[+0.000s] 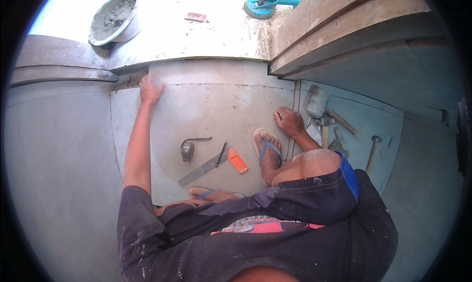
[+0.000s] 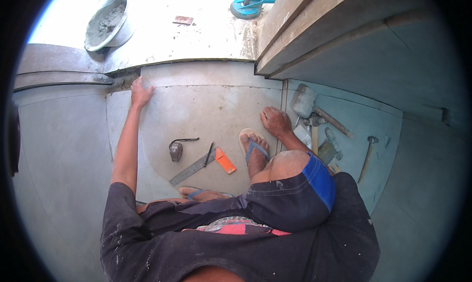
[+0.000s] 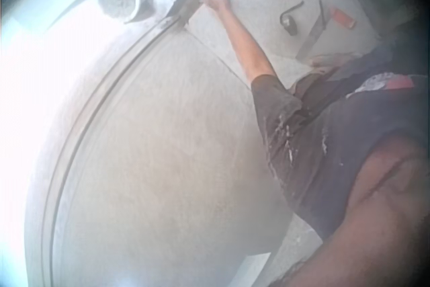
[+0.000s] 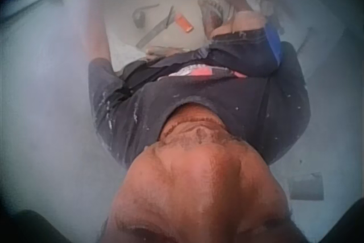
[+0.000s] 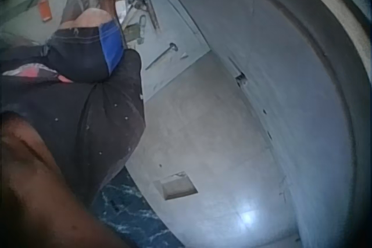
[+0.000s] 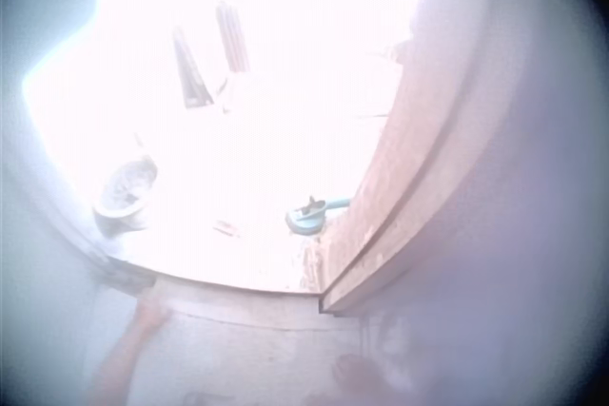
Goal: The person fits a narrow tile into a gap along a wall, removes it to apply cement mixture with a trowel to the floor area, and then presses the tile back into the cement.
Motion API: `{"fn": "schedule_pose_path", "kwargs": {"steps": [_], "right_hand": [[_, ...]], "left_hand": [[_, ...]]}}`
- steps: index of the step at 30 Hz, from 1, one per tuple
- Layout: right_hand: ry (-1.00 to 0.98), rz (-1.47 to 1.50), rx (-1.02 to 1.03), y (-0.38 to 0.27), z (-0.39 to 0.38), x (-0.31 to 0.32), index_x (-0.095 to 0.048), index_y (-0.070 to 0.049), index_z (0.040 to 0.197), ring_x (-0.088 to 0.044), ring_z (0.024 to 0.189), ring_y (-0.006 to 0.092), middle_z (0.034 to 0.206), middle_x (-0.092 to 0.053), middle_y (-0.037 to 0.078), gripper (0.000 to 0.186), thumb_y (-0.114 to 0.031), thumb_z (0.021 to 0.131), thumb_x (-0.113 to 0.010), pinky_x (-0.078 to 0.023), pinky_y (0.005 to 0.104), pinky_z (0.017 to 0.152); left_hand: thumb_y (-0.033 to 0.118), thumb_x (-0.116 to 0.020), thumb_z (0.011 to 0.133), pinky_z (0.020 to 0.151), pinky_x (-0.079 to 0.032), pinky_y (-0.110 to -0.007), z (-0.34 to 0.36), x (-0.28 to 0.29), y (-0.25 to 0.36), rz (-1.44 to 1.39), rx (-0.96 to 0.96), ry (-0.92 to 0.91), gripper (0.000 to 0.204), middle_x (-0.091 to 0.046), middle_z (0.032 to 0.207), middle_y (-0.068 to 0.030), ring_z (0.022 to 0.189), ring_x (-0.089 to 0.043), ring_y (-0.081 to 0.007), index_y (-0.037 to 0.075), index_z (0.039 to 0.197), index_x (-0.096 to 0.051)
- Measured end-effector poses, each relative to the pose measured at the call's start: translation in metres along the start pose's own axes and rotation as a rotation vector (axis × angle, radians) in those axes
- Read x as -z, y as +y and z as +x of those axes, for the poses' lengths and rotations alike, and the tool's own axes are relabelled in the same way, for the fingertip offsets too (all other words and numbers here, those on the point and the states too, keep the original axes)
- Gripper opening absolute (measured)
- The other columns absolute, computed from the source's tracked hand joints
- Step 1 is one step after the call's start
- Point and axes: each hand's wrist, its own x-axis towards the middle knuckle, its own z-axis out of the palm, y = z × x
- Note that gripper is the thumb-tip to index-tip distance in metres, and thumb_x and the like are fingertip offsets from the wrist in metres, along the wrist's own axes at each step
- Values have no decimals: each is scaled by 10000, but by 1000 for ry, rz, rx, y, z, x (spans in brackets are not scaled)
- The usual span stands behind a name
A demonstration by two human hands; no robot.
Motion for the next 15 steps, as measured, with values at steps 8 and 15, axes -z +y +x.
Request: {"fn": "schedule_pose_path", "kwargs": {"steps": [8,15], "right_hand": [[-8,-7,-12,1,-1,-2,-599,-64,882,-668,782,389,845,-666,154,173,-227,911,-652,-541,510,687],[-9,-16,-11,0,0,-1,-601,-62,888,-672,780,383,849,-668,154,173,-224,907,-659,-545,503,690]], "left_hand": [[340,-844,753,1148,-364,-458,7,11,-5,-10,95,-160,928,-493,1433,-294,1374,-424,-411,-87,1446,-398],[323,-865,743,1147,-376,-428,6,18,-1,-81,111,-161,961,-502,1428,-320,1346,-477,-425,-111,1459,-394]]}}
